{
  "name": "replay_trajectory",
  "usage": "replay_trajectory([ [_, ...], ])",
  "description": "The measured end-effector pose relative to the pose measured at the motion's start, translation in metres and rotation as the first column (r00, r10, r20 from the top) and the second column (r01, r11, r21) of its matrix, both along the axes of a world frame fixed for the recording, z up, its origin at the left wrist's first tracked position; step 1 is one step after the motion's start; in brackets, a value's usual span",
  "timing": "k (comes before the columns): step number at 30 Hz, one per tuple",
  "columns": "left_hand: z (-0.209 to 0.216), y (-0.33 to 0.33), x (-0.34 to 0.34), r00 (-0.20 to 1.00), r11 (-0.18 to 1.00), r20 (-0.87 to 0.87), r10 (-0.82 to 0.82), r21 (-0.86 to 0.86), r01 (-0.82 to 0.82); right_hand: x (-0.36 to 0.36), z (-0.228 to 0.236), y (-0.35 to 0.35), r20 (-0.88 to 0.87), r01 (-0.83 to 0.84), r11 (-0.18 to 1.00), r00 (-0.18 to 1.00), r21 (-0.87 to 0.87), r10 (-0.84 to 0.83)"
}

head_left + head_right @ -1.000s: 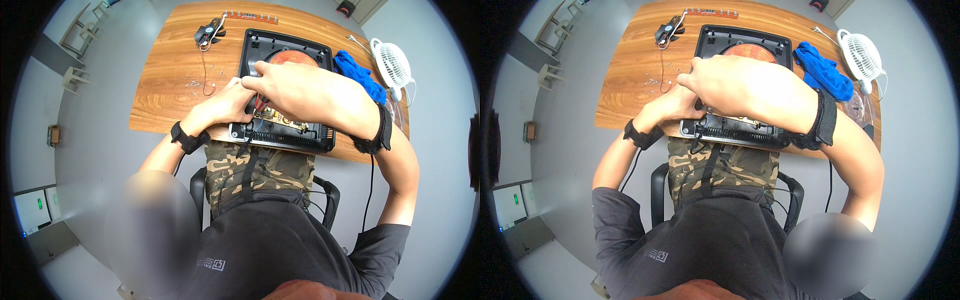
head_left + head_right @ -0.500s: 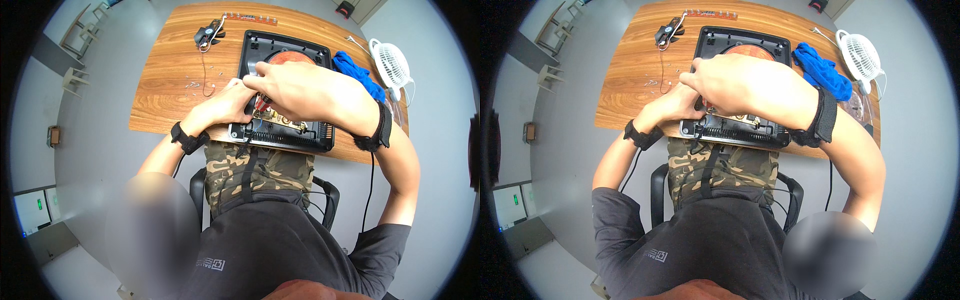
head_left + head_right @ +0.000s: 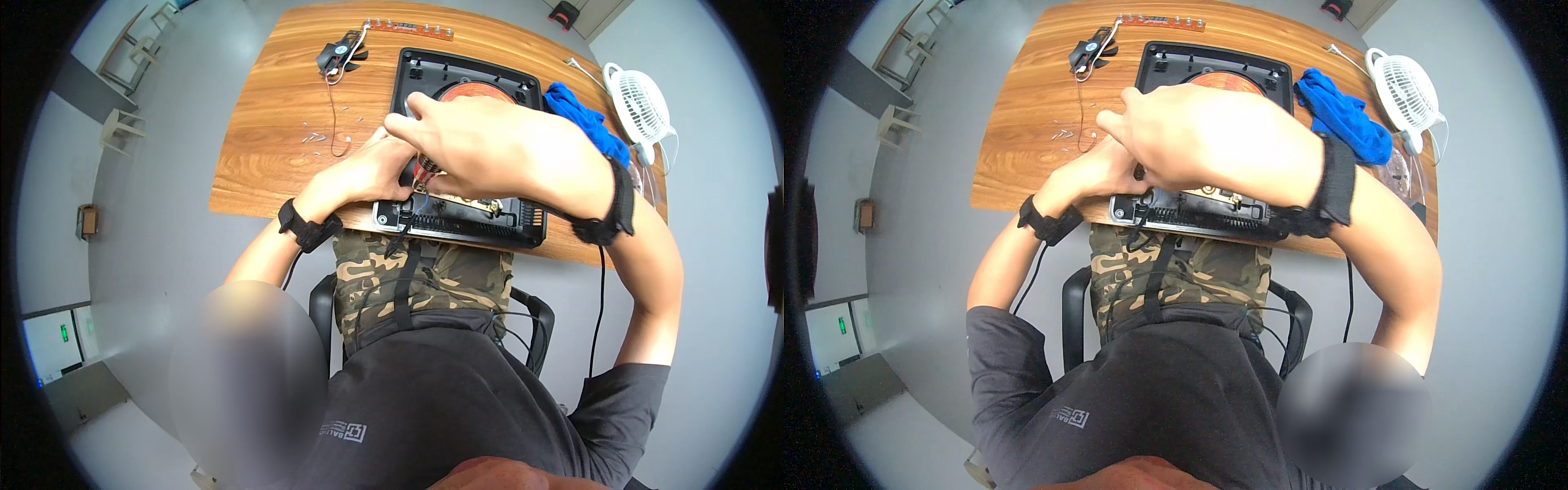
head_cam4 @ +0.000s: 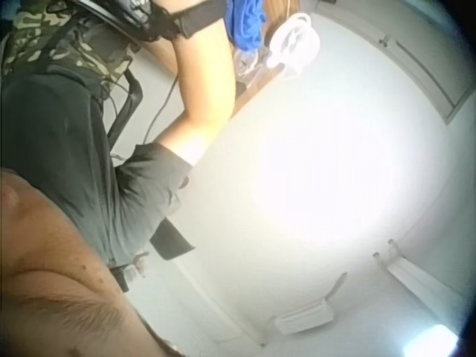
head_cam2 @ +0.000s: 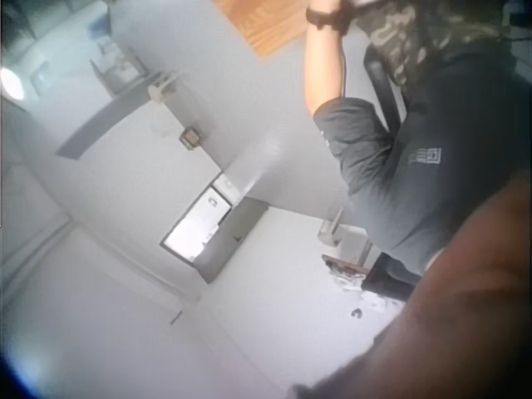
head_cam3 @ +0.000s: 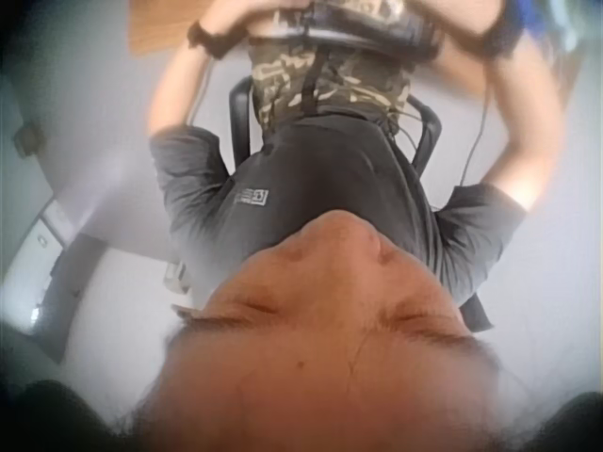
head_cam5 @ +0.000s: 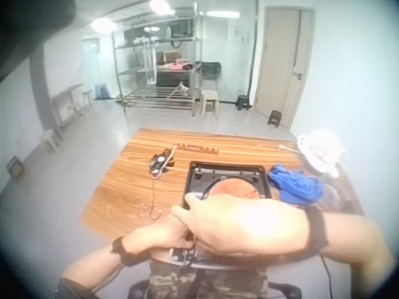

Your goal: The person assembles a small electronic device on a wooden table. They place a circular copper-colored component onto a circuit board, secure it with screws using a screwdriver, and then wipe the component with a blue cloth.

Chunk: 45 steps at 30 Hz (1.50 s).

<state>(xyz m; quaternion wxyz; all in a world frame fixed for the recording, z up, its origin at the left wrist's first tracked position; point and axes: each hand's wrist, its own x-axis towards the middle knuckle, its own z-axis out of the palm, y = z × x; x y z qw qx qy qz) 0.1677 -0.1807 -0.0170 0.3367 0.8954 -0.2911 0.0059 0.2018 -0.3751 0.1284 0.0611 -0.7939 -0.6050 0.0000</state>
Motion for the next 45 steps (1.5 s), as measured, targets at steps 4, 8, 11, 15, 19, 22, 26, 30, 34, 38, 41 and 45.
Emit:
replay_trajectory([
  [4,-0.007,0.004,0.005,0.980,0.997,-0.190,-0.056,0.050,0.066,0.009,0.011,0.005,-0.143,-0.002,0.978,0.989,-0.209,-0.028],
  [8,0.000,0.002,0.000,0.994,0.994,0.029,-0.106,0.025,0.105,0.016,-0.003,0.004,-0.039,-0.128,0.987,0.991,-0.095,0.124],
  [11,-0.003,0.003,0.001,0.984,0.994,-0.172,-0.035,0.095,0.052,0.002,0.003,0.009,0.091,-0.062,0.997,0.994,0.042,0.058],
  [15,0.000,0.005,0.002,0.982,0.998,-0.182,-0.054,0.024,0.059,0.000,0.009,0.008,0.009,0.023,0.989,1.000,-0.144,-0.022],
  [19,0.005,0.002,0.002,0.974,0.992,-0.227,-0.008,0.121,0.037,0.010,0.003,0.000,-0.107,-0.001,0.990,0.994,-0.144,-0.015],
  [22,-0.004,0.005,0.003,0.991,0.993,-0.129,-0.026,0.111,0.040,0.020,-0.008,-0.004,-0.114,-0.073,0.997,0.991,-0.024,0.070],
  [26,-0.005,0.007,0.005,0.997,0.998,-0.065,-0.047,0.038,0.050,0.017,-0.001,0.000,-0.111,0.019,0.985,0.993,-0.170,-0.038],
  [30,-0.010,0.005,0.010,0.998,0.997,-0.022,-0.062,0.045,0.063,0.015,-0.003,-0.006,-0.053,0.018,0.991,0.998,-0.134,-0.026],
  [34,-0.005,0.000,0.002,1.000,0.999,-0.003,0.000,0.047,0.000,0.018,0.003,-0.021,-0.173,0.039,0.997,0.984,-0.066,-0.049],
  [38,0.000,-0.002,0.002,1.000,0.999,-0.015,0.010,0.031,-0.010,0.027,0.027,-0.034,-0.074,0.082,0.995,0.994,-0.051,-0.085],
  [41,0.002,-0.002,0.001,1.000,0.999,0.011,0.028,0.031,-0.028,0.042,0.040,-0.036,-0.134,0.189,0.969,0.968,-0.159,-0.211],
  [45,0.004,-0.003,0.001,0.999,0.999,-0.005,0.034,0.025,-0.033,0.062,0.040,-0.030,-0.100,0.207,0.963,0.969,-0.172,-0.226],
])
